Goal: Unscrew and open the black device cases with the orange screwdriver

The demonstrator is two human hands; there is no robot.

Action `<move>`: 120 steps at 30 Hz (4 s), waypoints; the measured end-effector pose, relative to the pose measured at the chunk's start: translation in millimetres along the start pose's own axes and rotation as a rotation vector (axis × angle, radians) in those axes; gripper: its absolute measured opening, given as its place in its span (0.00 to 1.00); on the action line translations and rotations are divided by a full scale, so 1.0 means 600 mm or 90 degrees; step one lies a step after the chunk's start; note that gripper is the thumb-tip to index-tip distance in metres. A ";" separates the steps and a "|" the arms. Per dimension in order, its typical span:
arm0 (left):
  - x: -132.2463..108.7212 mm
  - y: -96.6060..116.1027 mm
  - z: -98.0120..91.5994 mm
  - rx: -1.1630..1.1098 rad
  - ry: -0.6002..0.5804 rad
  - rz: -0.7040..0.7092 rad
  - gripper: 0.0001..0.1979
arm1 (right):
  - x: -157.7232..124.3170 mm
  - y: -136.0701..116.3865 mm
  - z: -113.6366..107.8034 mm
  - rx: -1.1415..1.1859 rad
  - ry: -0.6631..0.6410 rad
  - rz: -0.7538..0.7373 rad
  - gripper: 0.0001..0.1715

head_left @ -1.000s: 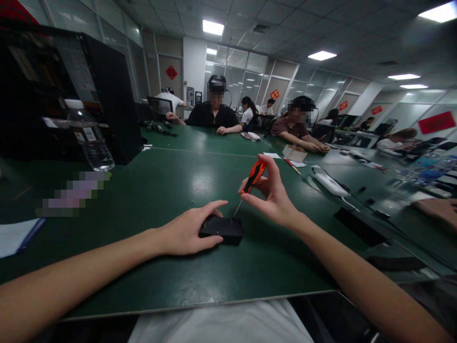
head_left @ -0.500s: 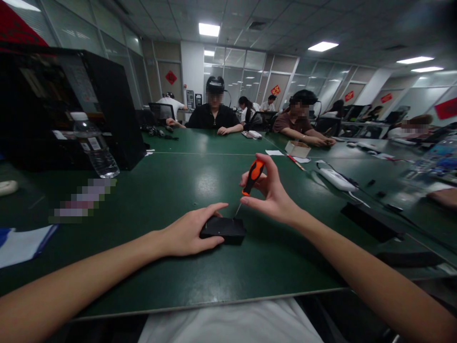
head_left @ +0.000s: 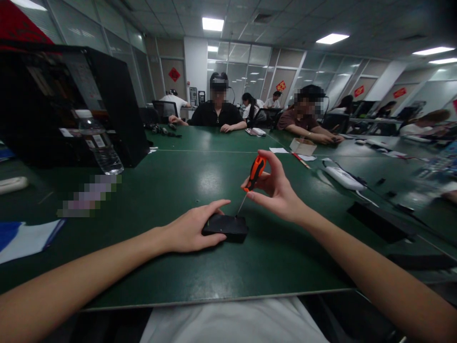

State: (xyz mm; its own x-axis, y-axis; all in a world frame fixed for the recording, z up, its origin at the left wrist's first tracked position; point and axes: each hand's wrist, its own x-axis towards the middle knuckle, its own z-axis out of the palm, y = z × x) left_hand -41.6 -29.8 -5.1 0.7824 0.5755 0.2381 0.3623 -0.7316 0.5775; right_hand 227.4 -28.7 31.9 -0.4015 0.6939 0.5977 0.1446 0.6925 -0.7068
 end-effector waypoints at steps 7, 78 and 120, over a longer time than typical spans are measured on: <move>0.002 0.002 0.000 0.007 -0.005 0.006 0.38 | -0.002 0.003 0.004 0.037 -0.026 -0.028 0.48; 0.004 0.005 -0.002 0.065 0.012 0.025 0.25 | 0.076 -0.108 0.026 -0.350 -0.122 -0.114 0.14; 0.006 -0.002 -0.017 -0.046 0.005 0.040 0.19 | 0.147 -0.206 -0.006 -0.555 -0.586 -0.167 0.17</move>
State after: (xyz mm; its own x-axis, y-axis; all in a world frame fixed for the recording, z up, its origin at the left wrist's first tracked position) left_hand -44.5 -23.4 3.0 0.7985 0.5323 0.2811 0.2751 -0.7380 0.6161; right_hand 177.4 -52.3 173.2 -0.9282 0.3693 -0.0447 0.3654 0.9276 0.0777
